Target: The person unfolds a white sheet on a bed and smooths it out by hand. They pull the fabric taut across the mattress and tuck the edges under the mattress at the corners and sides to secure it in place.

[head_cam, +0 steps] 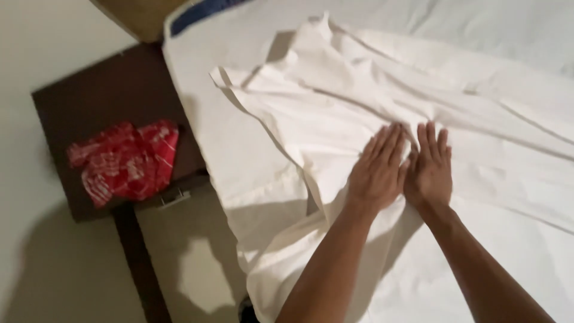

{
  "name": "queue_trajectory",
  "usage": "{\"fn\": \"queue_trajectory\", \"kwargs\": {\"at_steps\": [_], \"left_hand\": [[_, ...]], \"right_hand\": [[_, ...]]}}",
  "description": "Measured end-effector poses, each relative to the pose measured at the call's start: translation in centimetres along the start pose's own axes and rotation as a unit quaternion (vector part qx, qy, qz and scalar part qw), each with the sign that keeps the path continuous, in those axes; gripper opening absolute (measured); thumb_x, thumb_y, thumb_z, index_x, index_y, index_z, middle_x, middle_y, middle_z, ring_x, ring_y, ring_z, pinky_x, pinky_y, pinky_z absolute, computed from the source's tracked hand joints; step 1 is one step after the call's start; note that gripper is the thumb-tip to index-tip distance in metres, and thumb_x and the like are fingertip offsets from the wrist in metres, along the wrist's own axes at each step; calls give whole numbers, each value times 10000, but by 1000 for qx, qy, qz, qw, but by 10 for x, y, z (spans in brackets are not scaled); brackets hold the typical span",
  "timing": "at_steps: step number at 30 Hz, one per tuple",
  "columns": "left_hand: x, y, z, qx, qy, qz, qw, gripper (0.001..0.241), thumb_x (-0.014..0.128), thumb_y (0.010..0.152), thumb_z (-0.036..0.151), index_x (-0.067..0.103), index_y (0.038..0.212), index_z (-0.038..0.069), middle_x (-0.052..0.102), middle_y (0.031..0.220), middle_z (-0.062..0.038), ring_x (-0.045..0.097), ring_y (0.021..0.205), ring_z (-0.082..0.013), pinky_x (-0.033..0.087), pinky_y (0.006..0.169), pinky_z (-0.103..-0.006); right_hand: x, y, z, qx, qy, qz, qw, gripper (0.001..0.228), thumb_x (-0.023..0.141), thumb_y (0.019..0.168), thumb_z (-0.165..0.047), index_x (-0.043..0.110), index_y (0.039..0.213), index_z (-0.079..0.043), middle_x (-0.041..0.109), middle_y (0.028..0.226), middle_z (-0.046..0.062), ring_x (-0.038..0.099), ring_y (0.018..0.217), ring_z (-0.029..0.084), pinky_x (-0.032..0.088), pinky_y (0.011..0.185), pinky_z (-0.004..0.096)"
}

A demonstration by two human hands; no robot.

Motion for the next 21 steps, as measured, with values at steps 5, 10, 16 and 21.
{"fn": "queue_trajectory", "kwargs": {"at_steps": [5, 10, 16, 21], "left_hand": [[-75, -12, -56, 77, -59, 44, 994, 558, 461, 1074, 279, 383, 1560, 15, 360, 1692, -139, 309, 1598, -274, 213, 1341, -396], [-138, -41, -197, -85, 2, 153, 985, 605, 468, 1098, 234, 289, 1633, 15, 299, 1706, -166, 274, 1599, -293, 206, 1335, -409], [-128, -16, -257, -232, 43, 75, 969, 755, 353, 1092, 477, 198, 1610, -49, 136, 1684, -209, 125, 1559, -328, 105, 1271, -466], [-106, -19, -248, -202, 29, 62, 977, 648, 326, 1118, 381, 204, 1634, 8, 161, 1725, -141, 136, 1613, -281, 97, 1316, -456]], "right_hand": [[-16, 18, -36, 21, 37, 24, 999, 572, 378, 1120, -314, 354, 1618, -33, 266, 1707, 223, 158, 1600, 431, 89, 1272, 601], [32, 44, -132, -139, 71, 8, 988, 637, 400, 1080, -385, 366, 1587, -2, 336, 1652, 239, 279, 1559, 407, 176, 1292, 476], [81, 65, -248, -181, 40, -96, 978, 620, 382, 1091, -358, 314, 1582, 14, 315, 1652, 241, 212, 1549, 409, 172, 1234, 523], [114, 56, -239, -161, 20, -111, 981, 560, 339, 1114, -297, 363, 1578, 15, 327, 1657, 229, 226, 1558, 383, 182, 1249, 548]]}}
Point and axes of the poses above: each hand's wrist, its own y-axis towards the middle knuckle, its own x-axis out of the palm, z = x × y, the point moved 7 cm from there along y, towards the middle knuckle
